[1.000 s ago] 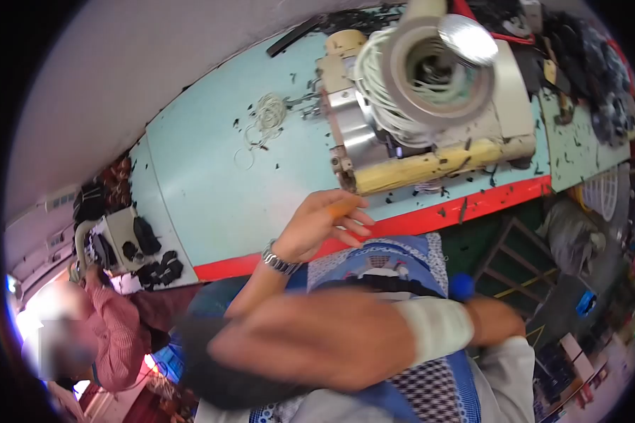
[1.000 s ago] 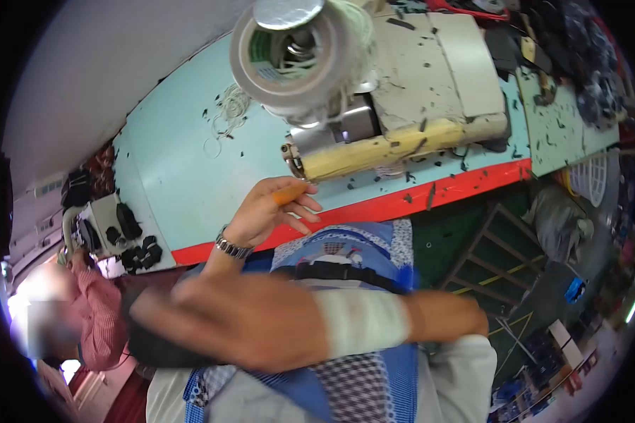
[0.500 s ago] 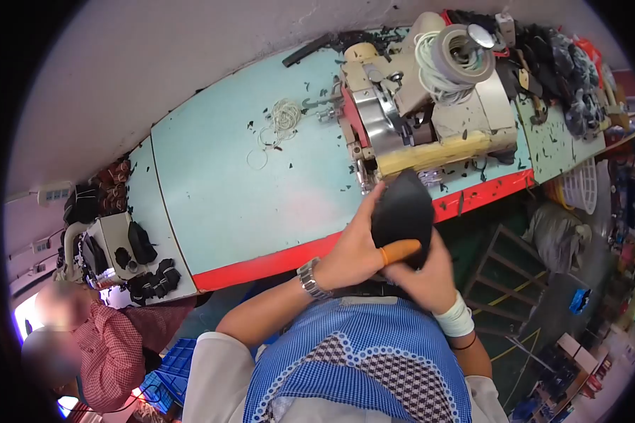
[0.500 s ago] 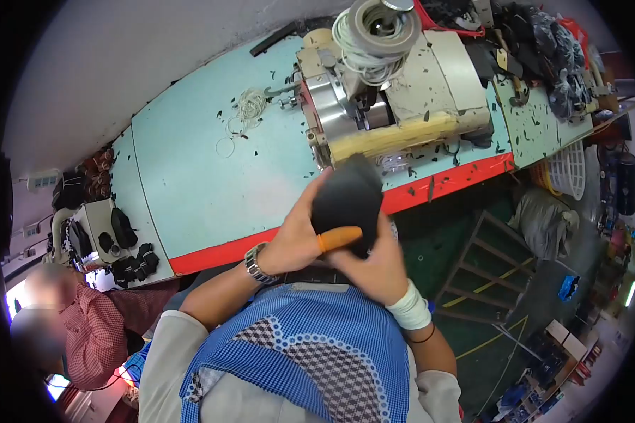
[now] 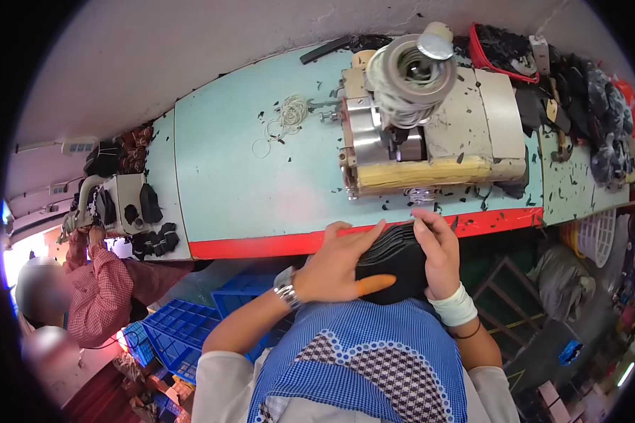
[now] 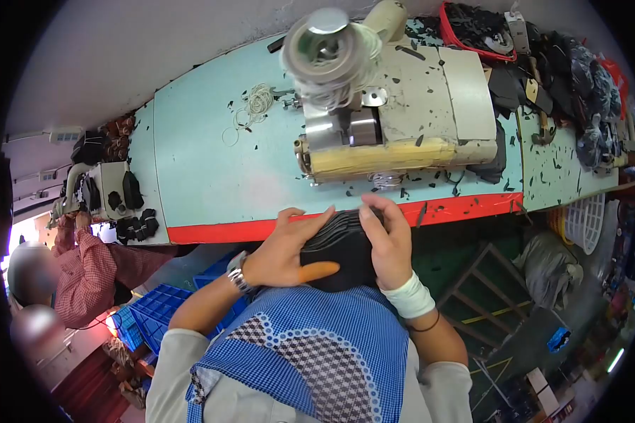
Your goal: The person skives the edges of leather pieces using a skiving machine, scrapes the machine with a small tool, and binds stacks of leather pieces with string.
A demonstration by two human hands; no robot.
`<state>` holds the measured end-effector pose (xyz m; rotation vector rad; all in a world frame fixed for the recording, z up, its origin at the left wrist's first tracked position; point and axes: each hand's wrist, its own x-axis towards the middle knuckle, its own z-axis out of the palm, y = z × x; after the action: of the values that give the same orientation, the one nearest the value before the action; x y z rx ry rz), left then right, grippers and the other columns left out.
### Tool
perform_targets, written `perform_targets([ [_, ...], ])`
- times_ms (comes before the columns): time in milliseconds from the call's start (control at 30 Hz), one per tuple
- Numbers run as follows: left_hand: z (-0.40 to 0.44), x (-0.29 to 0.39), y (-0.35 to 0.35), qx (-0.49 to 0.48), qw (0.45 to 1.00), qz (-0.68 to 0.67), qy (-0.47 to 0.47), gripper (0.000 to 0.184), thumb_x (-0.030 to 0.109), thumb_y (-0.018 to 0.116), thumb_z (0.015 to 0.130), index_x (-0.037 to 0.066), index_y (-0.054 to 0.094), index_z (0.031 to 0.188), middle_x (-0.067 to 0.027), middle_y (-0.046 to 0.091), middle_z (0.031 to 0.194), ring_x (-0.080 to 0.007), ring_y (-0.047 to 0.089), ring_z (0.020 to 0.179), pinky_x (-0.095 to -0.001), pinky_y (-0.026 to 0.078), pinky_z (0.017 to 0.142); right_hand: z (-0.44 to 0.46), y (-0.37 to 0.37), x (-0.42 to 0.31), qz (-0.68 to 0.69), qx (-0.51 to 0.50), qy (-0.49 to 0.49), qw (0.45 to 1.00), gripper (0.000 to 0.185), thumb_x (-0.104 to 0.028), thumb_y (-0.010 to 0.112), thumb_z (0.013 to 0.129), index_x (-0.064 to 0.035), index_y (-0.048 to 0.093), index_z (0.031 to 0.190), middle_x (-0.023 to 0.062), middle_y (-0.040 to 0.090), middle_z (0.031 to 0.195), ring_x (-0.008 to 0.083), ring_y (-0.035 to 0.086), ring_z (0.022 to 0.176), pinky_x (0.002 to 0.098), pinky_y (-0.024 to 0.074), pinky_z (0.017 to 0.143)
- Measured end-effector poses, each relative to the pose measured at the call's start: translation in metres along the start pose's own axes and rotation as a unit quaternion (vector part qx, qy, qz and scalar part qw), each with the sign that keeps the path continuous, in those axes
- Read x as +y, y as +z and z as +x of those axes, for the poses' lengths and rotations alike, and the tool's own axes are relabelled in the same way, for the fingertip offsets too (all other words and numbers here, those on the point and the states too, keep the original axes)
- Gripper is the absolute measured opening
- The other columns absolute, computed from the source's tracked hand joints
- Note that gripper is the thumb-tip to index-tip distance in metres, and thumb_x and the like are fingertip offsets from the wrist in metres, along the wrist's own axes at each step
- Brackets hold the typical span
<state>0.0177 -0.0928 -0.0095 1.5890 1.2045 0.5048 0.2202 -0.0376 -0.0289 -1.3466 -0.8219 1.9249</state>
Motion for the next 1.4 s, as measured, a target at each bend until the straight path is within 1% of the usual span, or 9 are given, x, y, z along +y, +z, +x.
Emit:
perform_targets([
  [233,0.036,0.017,0.010,0.240,0.923,-0.293,-0.072,0.040,0.010,0.068,0.085,-0.005,0.059,0.121,-0.0131,0.064,0.115,-0.0225,0.059,0.111,-0.0358,0.046,0.096,0.043,-0.005,-0.024,-0.147,0.004,-0.146,0.978,0.030,-0.017,0.048,0.097,0.0046,0.053,0.118,0.0128,0.059,0.105,0.0222,0.055,0.101,0.0326,0.0410,0.094],
  [333,0.043,-0.020,-0.014,0.256,0.828,-0.461,-0.189,0.028,0.014,0.066,0.088,-0.008,0.064,0.105,-0.0081,0.069,0.089,-0.0119,0.064,0.076,-0.0263,0.053,0.069,0.116,-0.029,-0.050,-0.499,-0.117,-0.525,0.679,0.038,-0.022,0.052,0.091,0.0017,0.053,0.122,0.0202,0.055,0.121,0.0375,0.051,0.115,0.0436,0.0396,0.100],
  [433,0.052,-0.040,-0.053,0.188,0.879,-0.375,-0.226,0.027,0.016,0.065,0.088,-0.008,0.065,0.100,-0.0084,0.069,0.087,-0.0112,0.063,0.074,-0.0263,0.052,0.066,0.187,-0.047,-0.079,-0.719,-0.034,-0.468,0.513,0.053,-0.032,0.055,0.090,-0.0018,0.046,0.132,0.0251,0.039,0.138,0.0453,0.033,0.132,0.0609,0.0246,0.106],
  [467,0.054,-0.046,-0.060,0.135,0.911,-0.293,-0.256,0.027,0.018,0.064,0.089,-0.008,0.066,0.097,-0.0084,0.069,0.086,-0.0110,0.063,0.074,-0.0266,0.052,0.066,0.204,-0.061,-0.089,-0.714,0.071,-0.400,0.571,0.052,-0.033,0.054,0.091,-0.0007,0.046,0.131,0.0255,0.037,0.140,0.0486,0.030,0.132,0.0618,0.0241,0.106],
  [500,0.057,-0.051,-0.065,0.133,0.908,-0.300,-0.261,0.027,0.018,0.064,0.089,-0.008,0.066,0.097,-0.0084,0.069,0.086,-0.0110,0.063,0.074,-0.0266,0.052,0.066,0.209,-0.059,-0.104,-0.798,0.204,-0.376,0.423,0.046,-0.027,0.058,0.089,-0.0007,0.051,0.126,0.0239,0.044,0.137,0.0445,0.038,0.128,0.0545,0.0313,0.104],
  [667,0.077,-0.059,-0.101,0.052,0.958,-0.220,-0.178,0.032,0.026,0.057,0.095,-0.004,0.066,0.098,-0.0061,0.069,0.085,-0.0096,0.060,0.075,-0.0279,0.049,0.071,0.161,-0.036,-0.127,-0.567,-0.165,-0.366,0.719,0.019,-0.009,0.062,0.081,-0.0002,0.063,0.098,0.0173,0.065,0.087,0.0325,0.064,0.082,0.0387,0.0505,0.074],
  [967,0.071,-0.039,-0.104,0.022,0.987,-0.117,-0.110,0.034,0.028,0.052,0.098,-0.002,0.061,0.110,-0.0166,0.068,0.093,-0.0186,0.062,0.085,-0.0323,0.048,0.080,0.121,-0.011,-0.109,-0.500,-0.219,-0.322,0.774,0.014,-0.009,0.064,0.080,0.0001,0.063,0.090,0.0157,0.062,0.075,0.0338,0.063,0.071,0.0393,0.0504,0.065],
  [1300,0.079,-0.033,-0.084,-0.050,0.991,-0.110,-0.066,0.036,0.031,0.054,0.096,-0.002,0.063,0.108,-0.0161,0.069,0.088,-0.0183,0.063,0.079,-0.0330,0.049,0.076,0.090,0.010,-0.083,-0.149,-0.079,-0.092,0.981,0.013,-0.010,0.068,0.086,0.0024,0.068,0.090,0.0026,0.066,0.075,0.0061,0.057,0.067,0.0216,0.0463,0.061],
  [1400,0.075,-0.040,-0.091,-0.008,0.985,-0.132,-0.107,0.038,0.033,0.053,0.097,-0.003,0.063,0.105,-0.0155,0.069,0.087,-0.0177,0.063,0.077,-0.0328,0.050,0.074,0.098,-0.047,-0.098,-0.556,-0.039,-0.085,0.826,0.022,-0.016,0.070,0.086,0.0052,0.067,0.079,0.0040,0.061,0.061,0.0071,0.050,0.055,0.0238,0.0397,0.052],
])
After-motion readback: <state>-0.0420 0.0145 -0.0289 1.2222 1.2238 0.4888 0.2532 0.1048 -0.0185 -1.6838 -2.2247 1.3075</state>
